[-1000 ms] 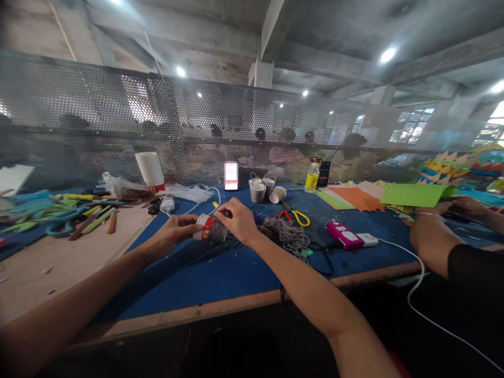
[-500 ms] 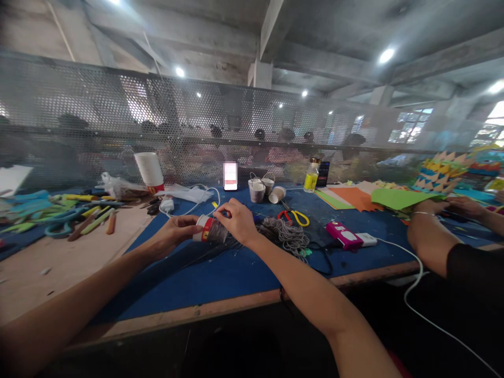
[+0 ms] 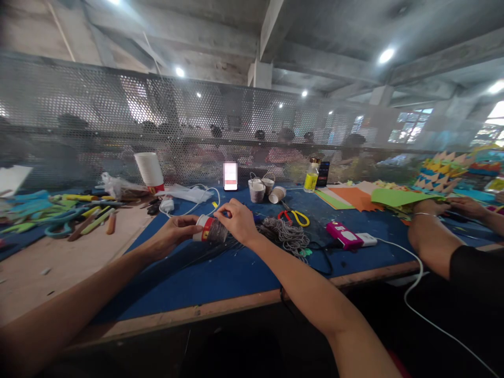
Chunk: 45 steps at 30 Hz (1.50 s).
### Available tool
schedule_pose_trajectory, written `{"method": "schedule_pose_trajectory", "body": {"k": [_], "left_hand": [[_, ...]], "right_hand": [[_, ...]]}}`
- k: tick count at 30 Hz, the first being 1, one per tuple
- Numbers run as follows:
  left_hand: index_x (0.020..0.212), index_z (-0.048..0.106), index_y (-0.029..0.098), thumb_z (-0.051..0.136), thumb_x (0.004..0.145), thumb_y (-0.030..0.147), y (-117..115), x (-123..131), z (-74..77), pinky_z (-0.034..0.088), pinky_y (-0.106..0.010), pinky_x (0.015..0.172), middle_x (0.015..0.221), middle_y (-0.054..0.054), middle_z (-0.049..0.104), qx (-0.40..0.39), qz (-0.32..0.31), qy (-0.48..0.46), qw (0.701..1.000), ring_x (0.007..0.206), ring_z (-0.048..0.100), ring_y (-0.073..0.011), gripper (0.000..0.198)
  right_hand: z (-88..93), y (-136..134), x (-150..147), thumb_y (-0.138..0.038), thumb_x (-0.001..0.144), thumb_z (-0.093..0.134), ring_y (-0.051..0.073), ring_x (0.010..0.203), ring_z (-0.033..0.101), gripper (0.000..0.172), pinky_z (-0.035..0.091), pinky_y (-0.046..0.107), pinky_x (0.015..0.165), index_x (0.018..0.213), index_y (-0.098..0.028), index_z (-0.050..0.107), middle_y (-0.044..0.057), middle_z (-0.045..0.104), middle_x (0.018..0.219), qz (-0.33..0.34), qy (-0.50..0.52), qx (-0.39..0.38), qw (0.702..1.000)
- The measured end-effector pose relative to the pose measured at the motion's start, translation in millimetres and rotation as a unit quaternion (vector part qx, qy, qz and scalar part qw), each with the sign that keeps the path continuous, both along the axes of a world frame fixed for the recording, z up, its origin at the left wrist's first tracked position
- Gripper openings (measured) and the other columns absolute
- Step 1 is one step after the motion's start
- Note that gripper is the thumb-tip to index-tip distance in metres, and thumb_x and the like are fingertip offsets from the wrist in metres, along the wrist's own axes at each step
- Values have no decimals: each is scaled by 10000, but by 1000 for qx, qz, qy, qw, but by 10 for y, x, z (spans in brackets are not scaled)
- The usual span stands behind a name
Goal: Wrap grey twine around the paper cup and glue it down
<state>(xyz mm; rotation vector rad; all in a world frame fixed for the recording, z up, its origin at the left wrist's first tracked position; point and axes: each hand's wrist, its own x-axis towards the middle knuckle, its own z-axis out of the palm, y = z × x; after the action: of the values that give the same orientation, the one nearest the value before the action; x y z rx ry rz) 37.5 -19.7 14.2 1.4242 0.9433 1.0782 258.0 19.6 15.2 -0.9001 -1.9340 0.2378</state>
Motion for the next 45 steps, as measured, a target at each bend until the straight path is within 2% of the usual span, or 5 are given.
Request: {"method": "schedule_pose_trajectory", "body": {"k": [7,15,24,38,45], "left_hand": [[857,838,216,883,708,352,-14,11,15,562,-349,771,850,-77,798,7,1,-2,1000,733,709,-224,207],[867,818,188,889,726,337,14,-6,-13,534,-306,787,833,-47,784,-3,-16,-12,1000,735,695,-181,217],[875,827,197,877,736,331,18,-8,-22,535,-318,768,843,-59,796,-1,-16,-9,1000,733,694,-205,200],[866,822,183,885,697,323,15,4,-35,549,-328,755,839,-71,791,-16,-8,-11,1000,727,697,-208,228],[885,825,181,882,728,325,32,-18,-72,535,-294,749,838,-58,782,-25,-24,-5,999,728,688,-180,220]], "right_hand": [[5,8,10,-286,917,755,114,665,482,138,391,251,674,806,-202,752,-32,472,745,9,8,-14,1000],[27,2,13,-238,901,770,102,661,472,123,373,247,681,793,-181,752,-48,447,724,14,10,-28,999],[34,11,20,-234,887,775,104,645,461,119,369,252,674,784,-179,754,-51,441,709,19,7,-50,999],[-11,111,40,-251,866,787,97,643,454,115,356,249,668,782,-176,766,-49,492,701,35,-10,-106,994],[-16,138,63,-270,864,785,102,656,467,123,367,254,679,785,-177,768,-45,508,707,51,-17,-124,991]]}}
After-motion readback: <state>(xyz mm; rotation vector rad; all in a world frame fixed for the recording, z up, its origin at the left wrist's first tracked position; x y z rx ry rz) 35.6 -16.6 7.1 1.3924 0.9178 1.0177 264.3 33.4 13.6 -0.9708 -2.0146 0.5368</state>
